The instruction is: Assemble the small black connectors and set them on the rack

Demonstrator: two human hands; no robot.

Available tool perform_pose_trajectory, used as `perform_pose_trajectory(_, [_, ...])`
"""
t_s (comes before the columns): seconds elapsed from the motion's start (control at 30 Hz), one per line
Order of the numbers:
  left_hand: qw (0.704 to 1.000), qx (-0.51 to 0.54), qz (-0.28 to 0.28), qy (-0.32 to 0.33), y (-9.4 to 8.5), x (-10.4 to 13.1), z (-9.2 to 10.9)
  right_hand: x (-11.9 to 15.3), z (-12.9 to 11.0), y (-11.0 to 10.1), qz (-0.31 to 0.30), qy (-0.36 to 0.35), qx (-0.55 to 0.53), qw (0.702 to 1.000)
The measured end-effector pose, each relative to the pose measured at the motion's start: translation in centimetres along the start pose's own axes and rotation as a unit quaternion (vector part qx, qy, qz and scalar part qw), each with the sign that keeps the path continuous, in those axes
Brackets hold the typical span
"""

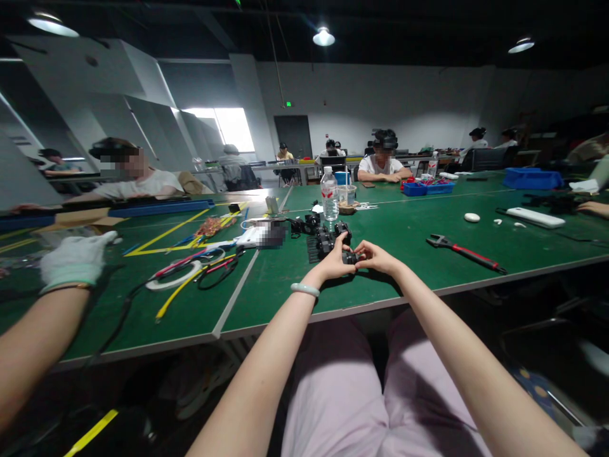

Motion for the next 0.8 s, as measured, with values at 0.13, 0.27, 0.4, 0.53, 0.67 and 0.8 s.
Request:
perform_pose_trajectory(0.13, [1.0,-0.002,0.003,0.003,-0.04,-0.01,-0.02,-0.04,-0.14,-0.15,0.013,-0.011,0.015,1.0])
perform_pose_trajectory(0.27, [1.0,0.01,0.004,-0.004,0.02,-0.02,-0.32,-0.03,-0.14,-0.33,0.024,-0.013,0.035,0.999])
perform_pose_trajectory(0.4, [1.0,0.021,0.003,-0.011,0.07,0.04,-0.31,-0.03,0.07,-0.45,0.033,-0.003,0.038,0.999])
perform_pose_trajectory(0.53, [1.0,0.019,0.006,-0.014,0.02,0.08,-0.18,-0.08,0.41,-0.51,0.037,0.006,0.043,0.998])
perform_pose_trajectory(0.67, [1.0,0.017,-0.001,-0.013,0.06,0.12,-0.12,-0.14,0.5,-0.78,0.053,-0.001,0.097,0.994])
perform_pose_trajectory(0.8, [0.999,0.026,-0.004,-0.02,0.1,0.16,-0.18,-0.15,0.72,-0.79,0.055,0.006,0.134,0.989])
Point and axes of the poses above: each hand's wrist, its own x-axis away from the middle knuckle, its own y-axis out of the palm, z = x × y, the point moved 7 cm from there along -x, towards the middle knuckle, and after that the axes turned 6 degrees about z, right-handed, at the moved point
